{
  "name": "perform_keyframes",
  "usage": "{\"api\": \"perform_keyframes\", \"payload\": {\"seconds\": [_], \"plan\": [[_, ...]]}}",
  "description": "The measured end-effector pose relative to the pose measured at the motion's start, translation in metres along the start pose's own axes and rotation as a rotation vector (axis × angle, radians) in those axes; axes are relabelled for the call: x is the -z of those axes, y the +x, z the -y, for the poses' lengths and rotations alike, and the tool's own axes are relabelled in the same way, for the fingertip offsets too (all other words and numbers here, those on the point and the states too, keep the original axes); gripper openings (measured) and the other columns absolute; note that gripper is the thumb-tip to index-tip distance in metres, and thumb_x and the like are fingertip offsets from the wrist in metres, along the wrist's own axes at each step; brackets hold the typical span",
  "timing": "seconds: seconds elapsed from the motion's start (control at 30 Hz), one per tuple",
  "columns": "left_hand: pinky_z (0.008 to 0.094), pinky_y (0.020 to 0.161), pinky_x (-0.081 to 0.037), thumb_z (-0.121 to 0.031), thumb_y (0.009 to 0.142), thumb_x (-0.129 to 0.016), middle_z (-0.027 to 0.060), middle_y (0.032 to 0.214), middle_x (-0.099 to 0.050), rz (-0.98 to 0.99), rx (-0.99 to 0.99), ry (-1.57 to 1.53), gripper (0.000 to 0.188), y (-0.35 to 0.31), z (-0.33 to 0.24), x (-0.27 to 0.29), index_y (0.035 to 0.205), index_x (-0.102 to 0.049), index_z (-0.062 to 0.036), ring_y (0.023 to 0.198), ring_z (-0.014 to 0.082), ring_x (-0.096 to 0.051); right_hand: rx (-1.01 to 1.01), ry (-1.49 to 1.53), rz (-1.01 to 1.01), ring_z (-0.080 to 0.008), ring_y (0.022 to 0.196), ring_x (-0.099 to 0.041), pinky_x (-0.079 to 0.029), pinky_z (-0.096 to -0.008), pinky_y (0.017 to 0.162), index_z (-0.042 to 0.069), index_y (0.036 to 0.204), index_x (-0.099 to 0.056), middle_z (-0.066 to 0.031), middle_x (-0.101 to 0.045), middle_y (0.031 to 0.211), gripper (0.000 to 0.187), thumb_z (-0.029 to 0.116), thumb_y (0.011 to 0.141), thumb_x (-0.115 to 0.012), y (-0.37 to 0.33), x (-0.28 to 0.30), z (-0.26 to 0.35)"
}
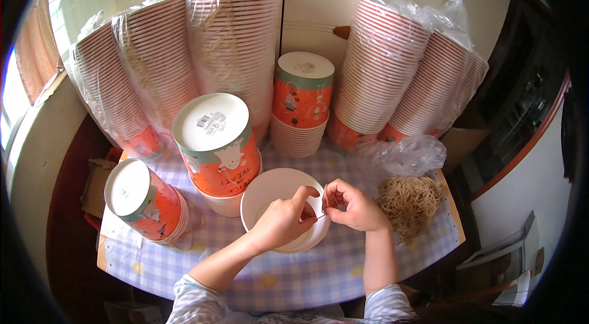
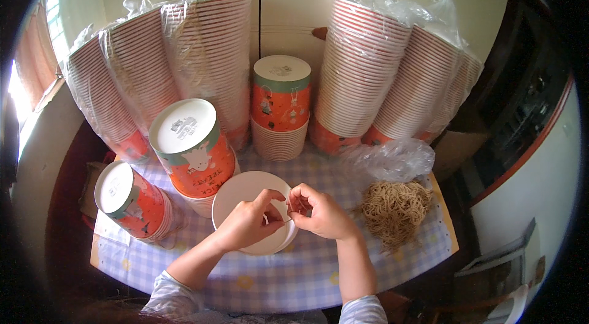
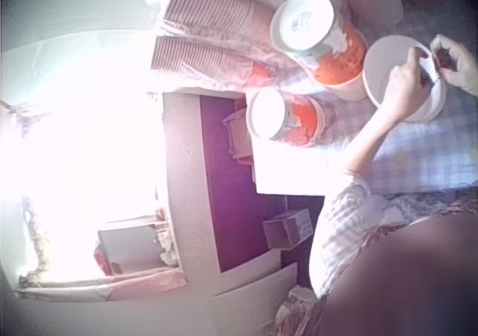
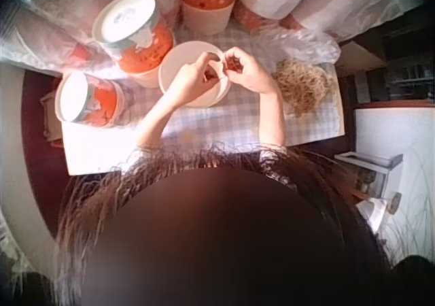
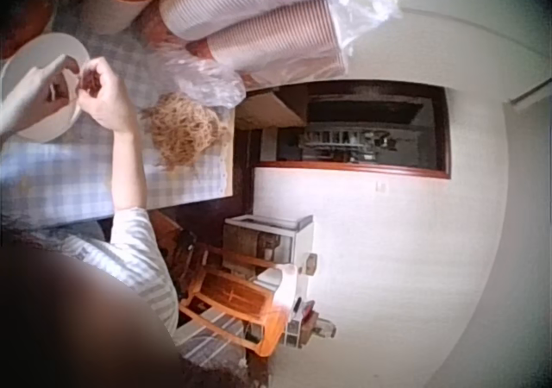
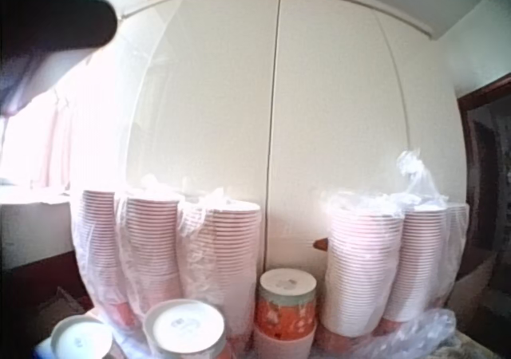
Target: Attach plastic handles to the sides of paper buckets by threading them through pre-drilled holes.
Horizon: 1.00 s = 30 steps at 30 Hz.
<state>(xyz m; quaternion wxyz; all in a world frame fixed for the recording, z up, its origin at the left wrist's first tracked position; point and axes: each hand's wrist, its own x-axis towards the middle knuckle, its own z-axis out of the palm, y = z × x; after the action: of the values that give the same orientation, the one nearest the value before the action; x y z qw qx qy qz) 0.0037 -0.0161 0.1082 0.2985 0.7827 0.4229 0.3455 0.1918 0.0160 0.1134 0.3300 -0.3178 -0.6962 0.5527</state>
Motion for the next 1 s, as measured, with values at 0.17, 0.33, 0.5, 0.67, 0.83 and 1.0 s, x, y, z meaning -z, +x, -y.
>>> {"api": "perform_keyframes", "payload": {"seconds": [0.17,0.33,0.5,0.67,0.83,1.0], "plan": [[0.0307,0.060,-0.051,-0.003,0.074,-0.062,0.0105,0.073,-0.064,0.055,-0.003,-0.042,0.039,0.012,0.002,0.008,0.108,-0.043,-0.0015,0.066,0.0225,-0.065,0.036,0.013,-0.002,-0.0048,0.076,-0.051,-0.044,-0.0208,0.070,0.003,0.090,-0.048,0.0028,-0.053,0.080,0.019,-0.007,0.076,-0.057,-0.002,0.001,0.003],[0.0306,0.063,-0.051,-0.002,0.073,-0.062,0.0108,0.075,-0.065,0.092,0.017,-0.032,0.040,0.023,0.000,0.010,0.109,-0.043,-0.0007,0.069,0.0233,-0.065,0.035,-0.075,-0.027,-0.0043,0.073,-0.049,-0.043,-0.0203,0.067,0.004,0.086,-0.050,0.0029,-0.053,0.078,0.017,-0.006,0.077,-0.061,-0.003,0.002,0.003],[0.0350,0.068,-0.051,-0.002,0.074,-0.060,0.0162,0.079,-0.065,0.064,0.097,-0.065,0.039,0.030,-0.014,0.006,0.108,-0.041,-0.0001,0.075,0.0288,-0.065,0.044,-0.132,-0.057,-0.0040,0.071,-0.049,-0.044,-0.0206,0.064,0.004,0.085,-0.050,0.0029,-0.053,0.077,0.016,-0.005,0.077,-0.061,-0.004,0.006,0.007],[0.0330,0.071,-0.051,-0.002,0.076,-0.059,0.0168,0.082,-0.065,0.026,0.193,-0.135,0.037,0.030,-0.009,-0.004,0.108,-0.039,0.0001,0.079,0.0271,-0.065,0.093,-0.134,-0.096,-0.0042,0.070,-0.050,-0.044,-0.0208,0.061,0.003,0.085,-0.050,0.0022,-0.053,0.077,0.015,-0.002,0.078,-0.062,0.000,0.011,-0.003],[0.0296,0.072,-0.049,-0.004,0.078,-0.057,0.0167,0.087,-0.066,0.047,0.281,-0.231,0.036,0.028,0.008,-0.009,0.108,-0.038,0.0009,0.083,0.0222,-0.065,0.070,-0.081,-0.059,-0.0043,0.068,-0.051,-0.044,-0.0212,0.060,0.003,0.084,-0.050,0.0016,-0.055,0.075,0.012,-0.001,0.079,-0.060,0.004,0.012,-0.008],[0.0287,0.071,-0.049,-0.005,0.078,-0.058,0.0160,0.088,-0.066,0.045,0.220,-0.309,0.035,0.024,0.010,-0.013,0.106,-0.039,0.0009,0.083,0.0204,-0.064,0.088,-0.136,-0.093,-0.0045,0.065,-0.051,-0.044,-0.0217,0.058,0.003,0.082,-0.050,0.0014,-0.055,0.072,0.013,0.002,0.078,-0.062,0.005,0.011,-0.010]]}}
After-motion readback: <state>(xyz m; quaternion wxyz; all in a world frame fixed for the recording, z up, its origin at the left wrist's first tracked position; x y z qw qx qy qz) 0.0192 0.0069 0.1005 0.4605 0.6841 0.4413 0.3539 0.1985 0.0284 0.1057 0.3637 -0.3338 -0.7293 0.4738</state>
